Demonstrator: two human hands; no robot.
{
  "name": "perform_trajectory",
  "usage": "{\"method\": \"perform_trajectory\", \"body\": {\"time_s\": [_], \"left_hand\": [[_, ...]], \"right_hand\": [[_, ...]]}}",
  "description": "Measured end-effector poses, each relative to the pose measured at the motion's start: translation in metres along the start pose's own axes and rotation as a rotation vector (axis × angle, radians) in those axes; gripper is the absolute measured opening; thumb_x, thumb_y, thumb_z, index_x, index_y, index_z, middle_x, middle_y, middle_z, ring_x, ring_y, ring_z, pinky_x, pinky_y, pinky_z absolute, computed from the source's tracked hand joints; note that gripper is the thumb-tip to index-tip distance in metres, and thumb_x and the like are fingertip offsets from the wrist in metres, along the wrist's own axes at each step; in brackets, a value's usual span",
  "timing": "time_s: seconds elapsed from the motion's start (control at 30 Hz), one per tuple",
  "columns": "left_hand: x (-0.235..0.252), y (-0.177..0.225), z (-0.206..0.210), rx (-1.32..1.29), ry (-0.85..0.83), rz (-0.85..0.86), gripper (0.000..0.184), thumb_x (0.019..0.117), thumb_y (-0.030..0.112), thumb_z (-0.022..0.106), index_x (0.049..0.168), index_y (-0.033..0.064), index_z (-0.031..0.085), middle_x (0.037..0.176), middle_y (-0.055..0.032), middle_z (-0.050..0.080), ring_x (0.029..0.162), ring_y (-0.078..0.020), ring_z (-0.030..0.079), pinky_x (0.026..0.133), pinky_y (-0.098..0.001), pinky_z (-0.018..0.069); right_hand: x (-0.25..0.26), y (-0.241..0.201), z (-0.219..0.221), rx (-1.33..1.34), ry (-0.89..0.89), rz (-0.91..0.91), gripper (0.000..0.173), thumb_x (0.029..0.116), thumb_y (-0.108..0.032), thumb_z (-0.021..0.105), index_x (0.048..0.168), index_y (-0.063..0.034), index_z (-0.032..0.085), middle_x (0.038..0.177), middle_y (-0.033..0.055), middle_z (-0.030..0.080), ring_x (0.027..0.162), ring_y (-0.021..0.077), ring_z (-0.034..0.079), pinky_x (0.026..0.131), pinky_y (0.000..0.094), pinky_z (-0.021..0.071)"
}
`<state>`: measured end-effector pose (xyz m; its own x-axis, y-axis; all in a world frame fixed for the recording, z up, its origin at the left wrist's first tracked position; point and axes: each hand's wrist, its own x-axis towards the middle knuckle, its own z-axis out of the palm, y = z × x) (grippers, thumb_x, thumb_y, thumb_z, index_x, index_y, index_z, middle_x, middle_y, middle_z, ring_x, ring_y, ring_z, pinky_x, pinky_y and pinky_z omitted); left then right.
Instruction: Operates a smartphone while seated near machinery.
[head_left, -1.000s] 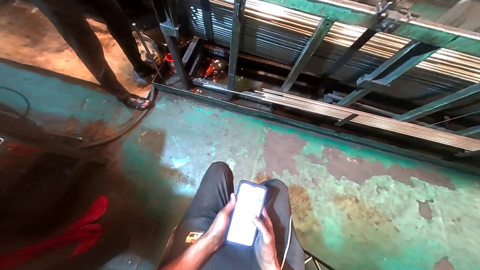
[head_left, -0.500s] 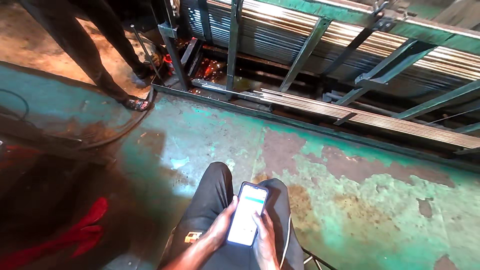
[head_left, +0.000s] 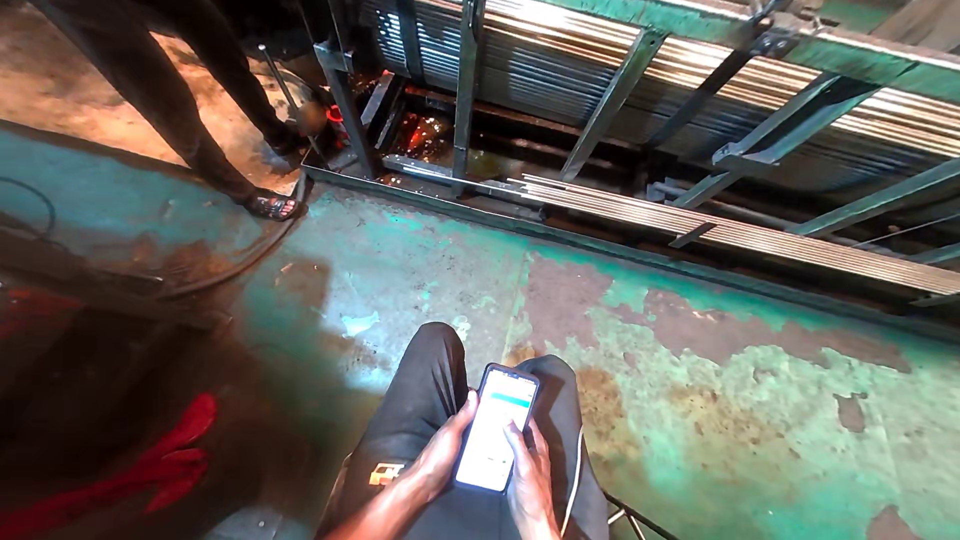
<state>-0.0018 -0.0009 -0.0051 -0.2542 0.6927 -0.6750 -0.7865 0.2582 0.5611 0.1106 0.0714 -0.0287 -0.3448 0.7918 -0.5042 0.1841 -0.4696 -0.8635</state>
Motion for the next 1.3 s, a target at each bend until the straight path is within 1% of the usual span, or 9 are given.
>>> {"method": "perform_trajectory", "body": {"time_s": [0.13,0.27,0.37,0.57,0.7,0.8,1.0,1.1,1.3], "left_hand": [[0.0013,-0.0005,-0.0010,0.008,0.009,0.014,0.058,0.1117,0.044,0.021,0.135,0.0060,0.057,0.112,-0.0099,0.072,0.103,-0.0183,0.071,0.091,-0.0381,0.0592],[0.0016,-0.0003,-0.0004,-0.011,0.029,0.001,0.058,0.1116,0.045,0.022,0.134,0.0057,0.058,0.112,-0.0108,0.072,0.103,-0.0193,0.071,0.091,-0.0385,0.0592],[0.0016,0.0003,-0.0003,-0.021,0.040,0.002,0.058,0.1116,0.045,0.022,0.133,0.0057,0.059,0.111,-0.0111,0.073,0.102,-0.0195,0.071,0.090,-0.0385,0.0595],[0.0009,0.0009,0.0002,-0.026,0.051,0.006,0.057,0.1116,0.045,0.023,0.134,0.0057,0.059,0.111,-0.0111,0.072,0.102,-0.0195,0.071,0.090,-0.0382,0.0593],[0.0007,0.0017,0.0010,-0.036,0.072,0.005,0.057,0.1116,0.045,0.023,0.134,0.0062,0.059,0.112,-0.0112,0.072,0.102,-0.0197,0.071,0.089,-0.0383,0.0595],[0.0008,0.0013,0.0004,-0.041,0.069,0.003,0.057,0.1115,0.046,0.023,0.134,0.0063,0.059,0.111,-0.0112,0.072,0.102,-0.0200,0.071,0.089,-0.0385,0.0595],[0.0013,0.0009,0.0005,-0.043,0.068,0.014,0.057,0.1116,0.045,0.023,0.132,0.0060,0.059,0.110,-0.0110,0.073,0.101,-0.0197,0.071,0.088,-0.0380,0.0598],[-0.0003,0.0022,0.0020,-0.045,0.066,0.019,0.057,0.1119,0.043,0.022,0.134,0.0058,0.057,0.110,-0.0103,0.073,0.101,-0.0189,0.071,0.089,-0.0381,0.0600],[0.0000,0.0025,0.0020,-0.044,0.059,0.022,0.057,0.1117,0.044,0.022,0.134,0.0061,0.058,0.111,-0.0109,0.073,0.102,-0.0197,0.071,0.089,-0.0387,0.0598]], "right_hand": [[0.0003,0.0002,0.0002,0.042,-0.029,-0.037,0.053,0.0913,-0.017,0.056,0.138,0.0084,0.052,0.120,0.0145,0.066,0.105,0.0095,0.066,0.093,0.0252,0.0549],[-0.0007,-0.0016,-0.0004,0.082,-0.069,-0.038,0.056,0.0895,-0.014,0.056,0.141,0.0086,0.050,0.122,0.0141,0.066,0.106,0.0086,0.066,0.094,0.0240,0.0544],[0.0000,-0.0014,-0.0006,0.120,-0.105,-0.057,0.059,0.0852,-0.012,0.057,0.140,0.0088,0.049,0.120,0.0129,0.067,0.105,0.0083,0.068,0.092,0.0241,0.0560],[-0.0011,0.0019,-0.0037,0.142,-0.157,-0.078,0.072,0.0772,-0.004,0.061,0.145,0.0111,0.042,0.129,0.0150,0.064,0.113,0.0086,0.065,0.097,0.0240,0.0541],[-0.0013,0.0057,-0.0074,0.084,-0.192,-0.103,0.081,0.0750,-0.007,0.064,0.149,0.0117,0.037,0.137,0.0173,0.059,0.119,0.0088,0.062,0.100,0.0236,0.0516],[-0.0005,0.0071,-0.0077,0.080,-0.206,-0.118,0.084,0.0736,-0.008,0.066,0.149,0.0126,0.035,0.135,0.0176,0.060,0.118,0.0086,0.063,0.099,0.0239,0.0528],[0.0013,0.0076,-0.0076,0.084,-0.220,-0.137,0.080,0.0748,-0.004,0.064,0.148,0.0124,0.037,0.133,0.0171,0.062,0.116,0.0096,0.064,0.100,0.0247,0.0533],[-0.0009,0.0078,-0.0086,0.075,-0.201,-0.129,0.080,0.0760,-0.008,0.062,0.149,0.0129,0.036,0.138,0.0191,0.058,0.121,0.0090,0.060,0.103,0.0242,0.0497],[-0.0005,0.0063,-0.0064,0.137,-0.188,-0.107,0.075,0.0781,-0.007,0.060,0.147,0.0126,0.038,0.135,0.0166,0.060,0.118,0.0078,0.062,0.100,0.0229,0.0512]]}}
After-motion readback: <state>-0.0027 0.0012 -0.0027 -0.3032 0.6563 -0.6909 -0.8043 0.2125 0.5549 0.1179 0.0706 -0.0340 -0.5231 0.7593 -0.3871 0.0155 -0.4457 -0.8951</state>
